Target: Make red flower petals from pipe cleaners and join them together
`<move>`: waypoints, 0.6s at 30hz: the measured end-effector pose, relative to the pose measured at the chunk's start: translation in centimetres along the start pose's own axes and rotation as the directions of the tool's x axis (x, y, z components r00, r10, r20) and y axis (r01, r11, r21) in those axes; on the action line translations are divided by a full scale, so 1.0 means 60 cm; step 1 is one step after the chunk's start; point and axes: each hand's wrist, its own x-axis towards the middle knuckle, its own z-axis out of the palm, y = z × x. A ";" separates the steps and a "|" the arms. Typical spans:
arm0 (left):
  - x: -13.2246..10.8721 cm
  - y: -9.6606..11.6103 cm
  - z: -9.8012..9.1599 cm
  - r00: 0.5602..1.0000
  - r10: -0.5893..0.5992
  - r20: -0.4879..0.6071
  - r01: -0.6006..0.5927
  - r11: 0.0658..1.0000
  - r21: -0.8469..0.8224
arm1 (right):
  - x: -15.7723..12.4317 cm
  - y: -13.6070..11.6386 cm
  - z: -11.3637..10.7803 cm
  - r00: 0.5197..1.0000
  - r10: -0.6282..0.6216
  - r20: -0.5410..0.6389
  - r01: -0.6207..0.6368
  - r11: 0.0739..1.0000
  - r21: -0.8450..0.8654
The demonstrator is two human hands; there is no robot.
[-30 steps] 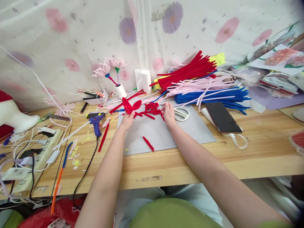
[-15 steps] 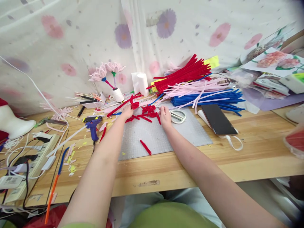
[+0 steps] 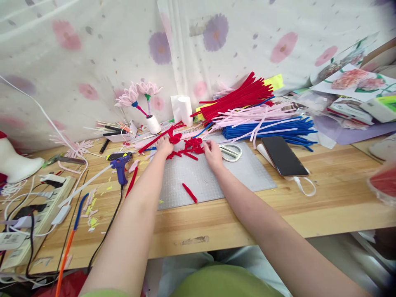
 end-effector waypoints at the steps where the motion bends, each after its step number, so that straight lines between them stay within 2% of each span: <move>1: -0.004 -0.003 0.000 0.999 -0.028 -0.021 0.028 0.999 -0.024 | -0.004 -0.003 0.000 0.997 -0.076 0.033 0.078 0.993 -0.093; 3: -0.014 -0.004 -0.004 0.987 -0.103 -0.124 0.091 0.991 -0.099 | -0.011 -0.008 0.000 0.976 -0.191 0.105 0.211 0.947 -0.240; 5: -0.026 0.002 -0.012 0.939 -0.168 -0.300 0.116 0.976 -0.183 | -0.017 -0.010 0.001 0.965 -0.216 0.151 0.255 0.912 -0.323; 6: -0.033 0.007 -0.016 0.925 -0.144 -0.353 0.073 0.975 -0.208 | -0.018 -0.009 0.002 0.964 -0.208 0.165 0.254 0.903 -0.346; 7: -0.041 0.014 -0.020 0.925 -0.062 -0.374 -0.021 0.976 -0.215 | -0.018 -0.008 0.003 0.964 -0.198 0.177 0.251 0.899 -0.360; 9: -0.055 0.030 -0.022 0.928 0.194 -0.318 -0.268 0.940 -0.209 | -0.017 -0.005 0.004 0.964 -0.189 0.186 0.247 0.896 -0.370; 11: -0.067 0.044 -0.018 0.874 0.436 -0.214 -0.477 0.855 -0.205 | -0.014 -0.001 0.003 0.966 -0.189 0.177 0.242 0.898 -0.367; 12: -0.072 0.049 -0.014 0.847 0.504 -0.168 -0.531 0.822 -0.209 | -0.013 0.000 0.002 0.967 -0.188 0.170 0.239 0.900 -0.363; 14: -0.076 0.052 -0.008 0.830 0.549 -0.096 -0.556 0.808 -0.195 | -0.011 0.002 -0.002 0.970 -0.181 0.161 0.228 0.908 -0.352; 18: -0.074 0.043 -0.004 0.888 0.452 -0.083 -0.459 0.883 -0.103 | -0.007 0.001 -0.008 0.982 -0.152 0.112 0.180 0.928 -0.326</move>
